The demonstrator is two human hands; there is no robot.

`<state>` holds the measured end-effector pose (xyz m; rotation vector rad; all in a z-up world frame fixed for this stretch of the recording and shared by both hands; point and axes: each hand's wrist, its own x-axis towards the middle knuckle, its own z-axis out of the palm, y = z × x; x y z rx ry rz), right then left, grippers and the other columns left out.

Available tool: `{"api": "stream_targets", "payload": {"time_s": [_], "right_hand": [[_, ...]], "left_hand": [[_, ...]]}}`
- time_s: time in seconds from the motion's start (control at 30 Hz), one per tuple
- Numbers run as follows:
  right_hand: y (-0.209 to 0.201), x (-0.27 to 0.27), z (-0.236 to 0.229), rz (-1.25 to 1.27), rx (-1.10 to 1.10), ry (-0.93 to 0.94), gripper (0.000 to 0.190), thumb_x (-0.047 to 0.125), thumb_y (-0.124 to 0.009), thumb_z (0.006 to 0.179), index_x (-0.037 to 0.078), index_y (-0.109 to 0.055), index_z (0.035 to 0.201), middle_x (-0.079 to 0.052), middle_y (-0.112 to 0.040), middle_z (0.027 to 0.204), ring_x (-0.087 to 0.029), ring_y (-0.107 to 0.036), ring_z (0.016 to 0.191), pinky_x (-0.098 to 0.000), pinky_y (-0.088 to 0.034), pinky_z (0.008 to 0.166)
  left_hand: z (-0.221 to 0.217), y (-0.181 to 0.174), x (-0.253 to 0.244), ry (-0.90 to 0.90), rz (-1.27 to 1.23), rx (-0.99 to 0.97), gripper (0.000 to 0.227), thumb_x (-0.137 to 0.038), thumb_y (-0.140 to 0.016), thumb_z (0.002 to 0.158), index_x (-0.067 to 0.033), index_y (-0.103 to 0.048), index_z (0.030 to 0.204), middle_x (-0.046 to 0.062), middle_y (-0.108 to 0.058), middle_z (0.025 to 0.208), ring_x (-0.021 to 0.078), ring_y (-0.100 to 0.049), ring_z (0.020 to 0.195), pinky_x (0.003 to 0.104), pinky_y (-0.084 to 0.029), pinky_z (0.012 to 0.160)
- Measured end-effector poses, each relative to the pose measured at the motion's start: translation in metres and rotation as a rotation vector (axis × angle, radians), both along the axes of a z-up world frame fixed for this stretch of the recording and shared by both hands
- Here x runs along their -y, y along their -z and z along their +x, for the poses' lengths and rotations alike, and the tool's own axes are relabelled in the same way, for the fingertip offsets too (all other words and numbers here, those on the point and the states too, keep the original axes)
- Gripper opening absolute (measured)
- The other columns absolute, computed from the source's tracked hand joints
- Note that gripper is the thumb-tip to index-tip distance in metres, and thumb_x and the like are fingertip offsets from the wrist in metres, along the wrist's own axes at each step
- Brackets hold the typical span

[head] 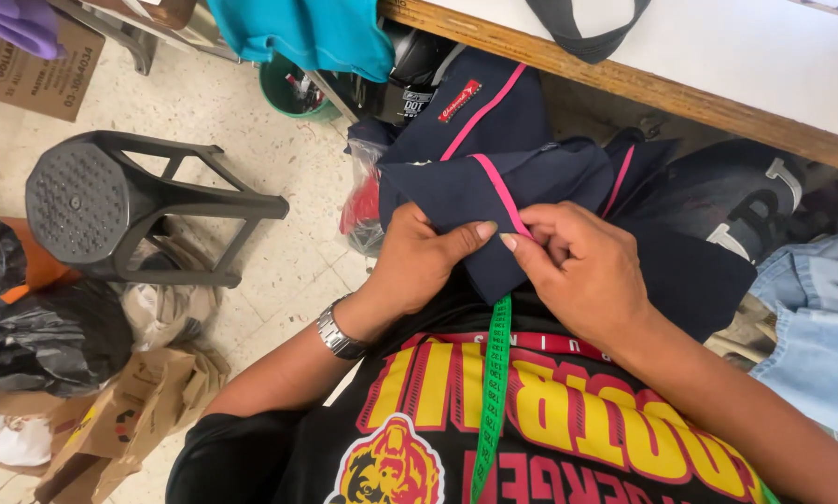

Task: Inspecting and measuring a garment at a sewing workstation using a small tool and measuring tape.

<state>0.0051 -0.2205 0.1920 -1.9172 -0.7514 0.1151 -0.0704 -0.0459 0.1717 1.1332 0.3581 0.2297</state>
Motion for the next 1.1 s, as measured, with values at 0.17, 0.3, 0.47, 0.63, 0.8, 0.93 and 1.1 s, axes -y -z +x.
{"api": "stream_targets", "payload": {"time_s": [0.17,0.3,0.47,0.63,0.8,0.93,1.1], "right_hand": [[-0.004,-0.002,-0.011,-0.102,0.295,-0.141,0.016,0.008,-0.071,0.093,0.015,-0.08,0.105,-0.003,-0.066,0.076,-0.027,-0.066,0.064,-0.0361,-0.052,0.054],[-0.005,0.004,-0.014,-0.139,0.385,-0.262,0.02,0.005,-0.066,0.094,0.011,-0.079,0.109,-0.008,-0.065,0.08,-0.031,-0.066,0.073,-0.0397,-0.055,0.063],[-0.018,0.006,-0.018,-0.162,0.315,-0.337,0.019,0.011,-0.069,0.093,0.01,-0.077,0.111,-0.005,-0.072,0.098,-0.03,-0.067,0.088,-0.0405,-0.056,0.071],[-0.022,0.011,-0.021,-0.204,0.258,-0.35,0.022,0.014,-0.072,0.091,0.01,-0.078,0.112,-0.004,-0.075,0.102,-0.03,-0.067,0.091,-0.0399,-0.056,0.075],[-0.018,0.014,-0.014,-0.147,0.074,-0.289,0.031,0.017,-0.081,0.085,0.006,-0.074,0.113,-0.008,-0.068,0.082,-0.03,-0.065,0.08,-0.0429,-0.054,0.071],[-0.017,0.015,-0.011,-0.193,0.031,-0.293,0.028,0.021,-0.083,0.082,0.007,-0.076,0.105,-0.009,-0.072,0.085,-0.029,-0.068,0.084,-0.0421,-0.056,0.073],[-0.026,0.01,-0.015,-0.106,0.091,-0.426,0.029,0.019,-0.083,0.081,0.007,-0.076,0.107,-0.011,-0.075,0.105,-0.036,-0.067,0.103,-0.0461,-0.056,0.084]], "left_hand": [[-0.011,0.019,-0.003,-0.022,-0.064,-0.013,0.026,0.005,-0.079,0.083,0.0026,-0.076,0.108,0.013,-0.077,0.096,0.0186,-0.072,0.091,0.038,-0.063,0.08],[-0.02,0.036,-0.007,-0.079,-0.189,0.01,0.028,0.007,-0.075,0.083,0.0046,-0.075,0.11,0.014,-0.076,0.098,0.0203,-0.073,0.093,0.041,-0.062,0.084],[-0.02,0.043,-0.009,-0.104,-0.257,0.048,0.03,0.004,-0.075,0.085,0.0043,-0.074,0.115,0.015,-0.076,0.101,0.0232,-0.074,0.094,0.041,-0.061,0.085],[-0.02,0.038,-0.012,-0.085,-0.249,0.079,0.032,0.005,-0.073,0.086,0.0043,-0.073,0.117,0.016,-0.076,0.103,0.0237,-0.074,0.098,0.042,-0.061,0.087],[-0.024,0.015,-0.016,0.018,0.002,0.005,0.027,0.003,-0.074,0.085,0.0,-0.076,0.112,0.012,-0.078,0.103,0.0195,-0.07,0.098,0.041,-0.06,0.088],[-0.027,0.009,-0.028,0.143,0.158,0.038,0.026,0.002,-0.072,0.087,-0.0013,-0.076,0.113,0.01,-0.077,0.101,0.0175,-0.069,0.098,0.041,-0.059,0.088],[-0.014,-0.014,-0.041,0.206,0.219,0.17,0.028,0.003,-0.073,0.086,-0.0031,-0.075,0.113,0.009,-0.075,0.101,0.0155,-0.068,0.101,0.041,-0.06,0.089]]}}
